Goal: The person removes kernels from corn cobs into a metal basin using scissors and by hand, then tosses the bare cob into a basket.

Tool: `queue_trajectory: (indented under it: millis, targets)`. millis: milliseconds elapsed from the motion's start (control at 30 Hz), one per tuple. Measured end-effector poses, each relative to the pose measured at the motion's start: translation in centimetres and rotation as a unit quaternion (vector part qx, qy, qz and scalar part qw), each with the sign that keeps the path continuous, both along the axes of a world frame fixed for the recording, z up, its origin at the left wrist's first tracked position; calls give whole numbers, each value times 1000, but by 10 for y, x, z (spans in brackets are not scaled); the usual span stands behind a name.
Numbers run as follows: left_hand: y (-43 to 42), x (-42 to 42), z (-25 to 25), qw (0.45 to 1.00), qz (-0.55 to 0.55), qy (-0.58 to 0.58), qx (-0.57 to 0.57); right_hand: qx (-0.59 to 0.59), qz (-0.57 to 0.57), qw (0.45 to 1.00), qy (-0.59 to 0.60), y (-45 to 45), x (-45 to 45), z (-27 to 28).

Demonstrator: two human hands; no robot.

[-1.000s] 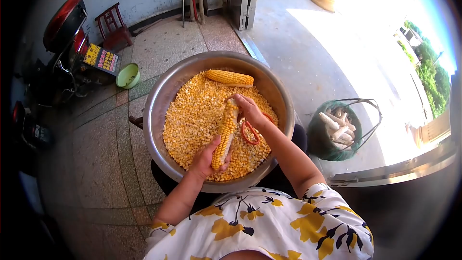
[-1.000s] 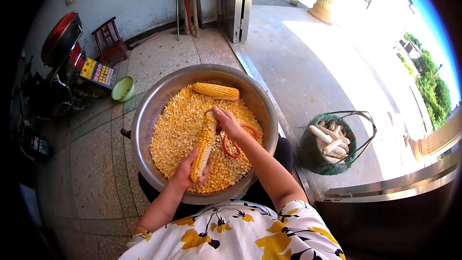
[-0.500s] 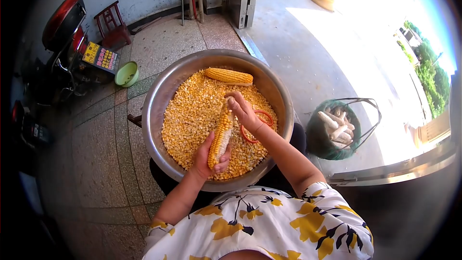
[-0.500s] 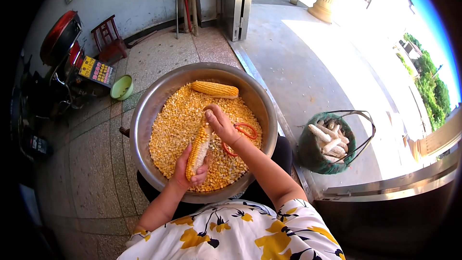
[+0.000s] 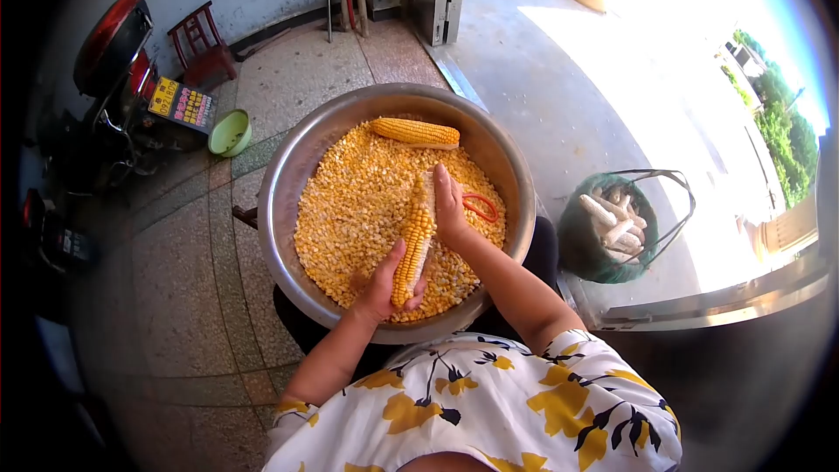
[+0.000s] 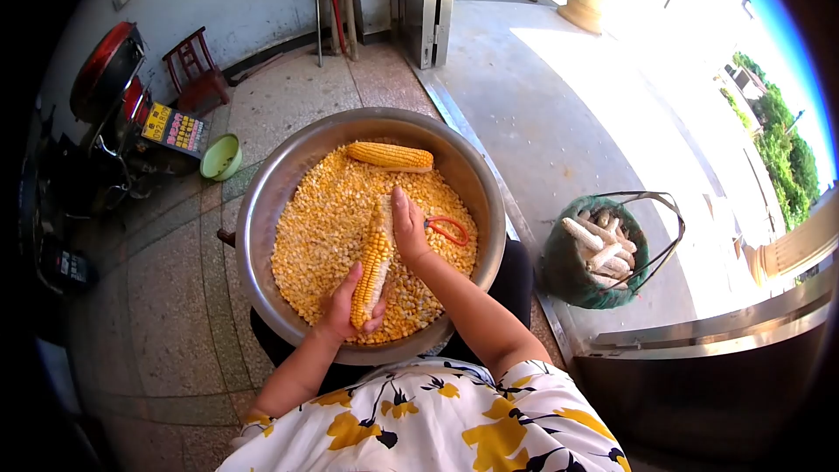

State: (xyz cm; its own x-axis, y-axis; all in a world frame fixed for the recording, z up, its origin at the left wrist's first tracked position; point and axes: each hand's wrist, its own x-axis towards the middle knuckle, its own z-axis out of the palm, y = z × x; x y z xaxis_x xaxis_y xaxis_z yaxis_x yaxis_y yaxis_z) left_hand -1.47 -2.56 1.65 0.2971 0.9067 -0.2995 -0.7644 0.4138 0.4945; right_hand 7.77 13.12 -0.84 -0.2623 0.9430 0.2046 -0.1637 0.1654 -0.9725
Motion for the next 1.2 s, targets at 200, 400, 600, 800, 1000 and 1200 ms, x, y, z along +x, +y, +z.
queue_trajectory:
  millis: [200, 400, 600, 800, 1000, 1200]
  targets:
    - [11, 8, -25, 931, 113, 345, 38, -355, 194, 895, 188, -7, -4, 49]
    - [0, 11, -11, 976, 69, 206, 25, -176, 30, 965, 190, -14, -19, 18]
    - [5, 8, -9, 913, 153, 378, -6, -262, 171, 940, 138, 5, -15, 39]
    - [0, 16, -8, 893, 160, 414, 78, -34, 45, 998, 20, 12, -16, -5]
    - [2, 12, -4, 964, 95, 245, 33, -103, 96, 989, 46, 12, -9, 15]
    - [6, 19, -21, 736, 202, 634, 124, -323, 135, 911, 217, -7, -17, 52]
